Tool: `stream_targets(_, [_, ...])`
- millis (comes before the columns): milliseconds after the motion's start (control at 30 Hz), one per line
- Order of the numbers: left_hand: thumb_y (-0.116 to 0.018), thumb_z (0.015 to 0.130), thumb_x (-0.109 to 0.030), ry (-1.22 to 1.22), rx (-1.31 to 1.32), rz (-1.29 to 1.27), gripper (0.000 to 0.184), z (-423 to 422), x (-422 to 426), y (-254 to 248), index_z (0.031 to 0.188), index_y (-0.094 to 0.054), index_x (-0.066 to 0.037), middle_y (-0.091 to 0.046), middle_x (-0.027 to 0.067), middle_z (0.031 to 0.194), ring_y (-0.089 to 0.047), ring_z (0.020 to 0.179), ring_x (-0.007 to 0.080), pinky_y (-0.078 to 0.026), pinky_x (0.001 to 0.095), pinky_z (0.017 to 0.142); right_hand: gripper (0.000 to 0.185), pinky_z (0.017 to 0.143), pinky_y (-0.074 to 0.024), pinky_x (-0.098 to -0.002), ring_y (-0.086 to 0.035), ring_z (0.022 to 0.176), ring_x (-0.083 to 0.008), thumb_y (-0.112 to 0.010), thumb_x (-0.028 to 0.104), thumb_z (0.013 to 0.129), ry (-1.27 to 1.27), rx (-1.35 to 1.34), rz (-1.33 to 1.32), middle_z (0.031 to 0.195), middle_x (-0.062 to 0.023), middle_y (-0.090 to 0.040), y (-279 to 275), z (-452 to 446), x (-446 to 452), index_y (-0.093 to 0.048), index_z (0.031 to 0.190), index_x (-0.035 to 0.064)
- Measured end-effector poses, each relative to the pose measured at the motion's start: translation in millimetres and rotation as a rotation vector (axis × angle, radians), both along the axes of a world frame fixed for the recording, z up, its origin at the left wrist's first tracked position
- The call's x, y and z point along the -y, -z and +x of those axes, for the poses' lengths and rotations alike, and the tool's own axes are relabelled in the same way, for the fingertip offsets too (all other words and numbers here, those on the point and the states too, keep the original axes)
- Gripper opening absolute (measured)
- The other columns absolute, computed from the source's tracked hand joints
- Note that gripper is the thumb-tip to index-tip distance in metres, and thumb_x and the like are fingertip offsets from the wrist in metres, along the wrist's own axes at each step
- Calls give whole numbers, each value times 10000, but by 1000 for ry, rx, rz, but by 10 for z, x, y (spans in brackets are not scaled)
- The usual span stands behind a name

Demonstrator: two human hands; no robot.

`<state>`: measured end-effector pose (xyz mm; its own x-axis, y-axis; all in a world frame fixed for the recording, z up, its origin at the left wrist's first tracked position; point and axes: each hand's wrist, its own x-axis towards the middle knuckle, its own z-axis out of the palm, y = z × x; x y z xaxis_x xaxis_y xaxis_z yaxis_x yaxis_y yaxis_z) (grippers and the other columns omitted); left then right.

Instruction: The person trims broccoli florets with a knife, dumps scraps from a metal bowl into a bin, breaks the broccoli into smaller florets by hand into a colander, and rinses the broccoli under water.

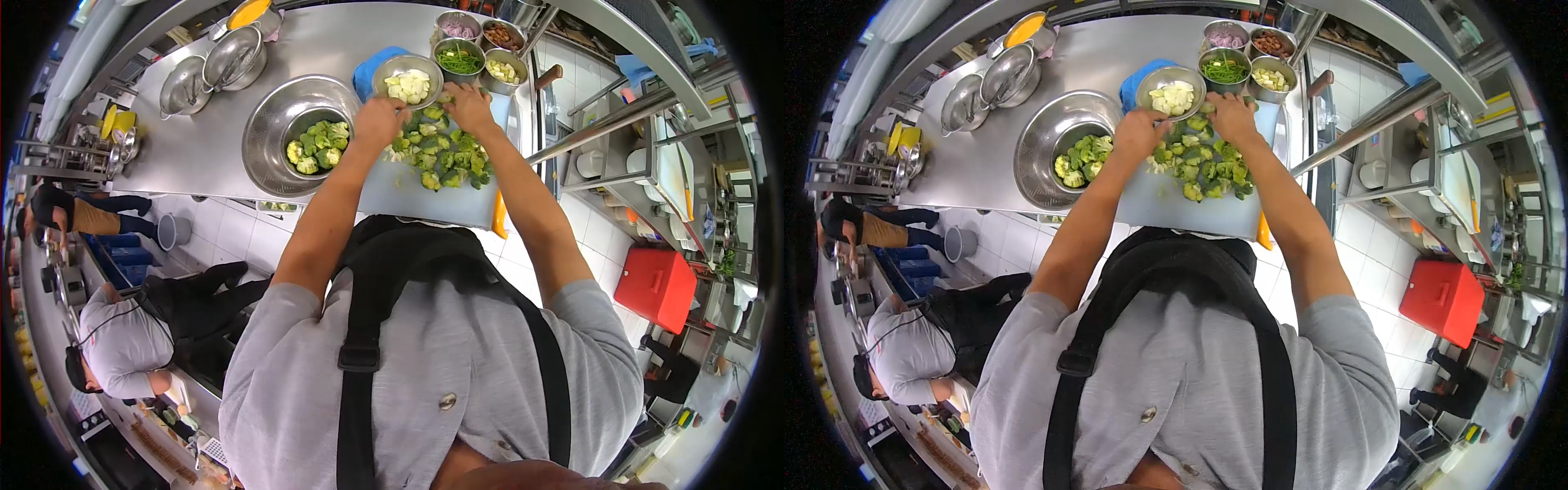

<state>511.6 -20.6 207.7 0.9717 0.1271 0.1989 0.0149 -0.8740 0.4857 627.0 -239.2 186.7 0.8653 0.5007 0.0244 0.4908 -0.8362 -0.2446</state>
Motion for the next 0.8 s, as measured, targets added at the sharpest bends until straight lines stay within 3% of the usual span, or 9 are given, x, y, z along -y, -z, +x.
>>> stream_targets(100, [-765,924,-294,-59,65,-7,251,73,-69,75,1077,-803,-98,-751,190,1010,-730,917,368,-586,466,811,541,1046,-467,-560,-566,1281,-393,-770,327,916,-153,-246,18,1326,-148,-622,-95,156,188,-621,1428,242])
stream_targets(200, [-757,928,-338,-57,168,-105,264,65,-43,73,1041,-805,-104,-752,201,1042,-725,950,383,-586,469,825,641,1038,-485,-552,-557,1295,-408,-824,359,861,-113,-50,126,1334,-199,-605,-194,233,474,-606,1449,228])
stream_targets(233, [-762,919,-356,-11,49,-63,283,51,4,69,1018,-801,-94,-752,204,1037,-726,953,382,-584,471,830,814,1095,-458,-544,-528,1329,-435,-899,386,758,-77,-166,106,1362,-257,-575,-180,334,514,-578,1481,196])
stream_targets(300, [-771,901,-392,84,-189,29,327,-45,189,-122,974,-793,-74,-751,212,1027,-727,960,380,-581,475,840,918,1122,-445,-539,-502,1358,-442,-932,395,699,-71,-215,60,1391,-284,-547,-115,334,508,-552,1507,183])
stream_targets(433, [-794,865,-424,123,-259,231,453,12,330,12,1060,-744,-19,-748,208,1065,-720,1009,403,-567,514,897,1104,1161,-416,-567,-434,1388,-508,-990,369,598,-219,-185,18,1442,-279,-494,177,348,338,-484,1567,216])
stream_targets(600, [-817,850,-400,116,-296,243,609,70,392,5,1261,-627,7,-721,252,1142,-684,1075,445,-540,536,948,1183,1136,-450,-554,-458,1361,-529,-992,324,572,-121,-287,32,1456,-306,-477,-21,169,141,-416,1601,231])
stream_targets(700, [-859,812,-309,122,-315,109,612,101,415,-1,1268,-614,18,-710,267,1153,-679,1080,450,-533,524,965,1157,1127,-457,-534,-482,1329,-505,-986,278,567,-202,-314,64,1427,-273,-498,39,227,49,-428,1580,222])
stream_targets(800, [-885,772,-223,189,-156,5,631,139,365,150,1285,-610,20,-710,271,1151,-675,1096,451,-536,508,973,1082,1126,-464,-501,-513,1294,-473,-960,210,581,-259,-380,81,1395,-236,-520,-23,172,17,-463,1542,200])
